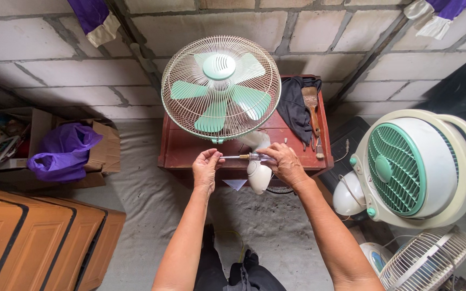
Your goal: The person cleans two electric fans by brushing the grilles and wiping them with a cloth. They handle a green fan and a white fan, using a brush and a dark cloth to remove dust from the surfaces.
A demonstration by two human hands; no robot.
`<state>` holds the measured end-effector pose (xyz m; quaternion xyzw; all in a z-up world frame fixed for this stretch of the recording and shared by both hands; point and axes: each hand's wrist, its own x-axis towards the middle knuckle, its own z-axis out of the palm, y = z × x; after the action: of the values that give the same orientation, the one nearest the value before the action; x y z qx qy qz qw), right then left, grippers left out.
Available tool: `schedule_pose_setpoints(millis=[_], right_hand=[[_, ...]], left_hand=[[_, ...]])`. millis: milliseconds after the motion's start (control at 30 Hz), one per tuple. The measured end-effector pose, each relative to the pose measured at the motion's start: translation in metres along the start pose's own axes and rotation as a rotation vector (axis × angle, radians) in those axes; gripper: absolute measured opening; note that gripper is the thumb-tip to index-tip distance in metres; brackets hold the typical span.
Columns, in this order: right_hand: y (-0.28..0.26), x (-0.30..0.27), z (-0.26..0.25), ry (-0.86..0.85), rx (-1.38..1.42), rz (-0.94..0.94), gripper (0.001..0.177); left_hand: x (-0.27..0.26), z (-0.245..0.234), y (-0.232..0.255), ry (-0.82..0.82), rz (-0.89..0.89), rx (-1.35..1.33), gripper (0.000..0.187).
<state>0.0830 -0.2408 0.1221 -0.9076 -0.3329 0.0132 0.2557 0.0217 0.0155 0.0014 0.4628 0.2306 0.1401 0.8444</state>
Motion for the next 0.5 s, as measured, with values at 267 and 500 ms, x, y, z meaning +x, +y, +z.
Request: schedule_pose_setpoints(millis=[267,500], right_hand=[[0.03,0.006,0.015,0.18,0.063,0.094,0.039],[0.036,0.02,0.023,0.168,0.071,0.132,0.039]], left_hand=[[0.017,-0.004,0.021,0.213,0.048,0.3,0.032],[0.026,0.006,0.027,0.199,0.262,0.565,0.025]])
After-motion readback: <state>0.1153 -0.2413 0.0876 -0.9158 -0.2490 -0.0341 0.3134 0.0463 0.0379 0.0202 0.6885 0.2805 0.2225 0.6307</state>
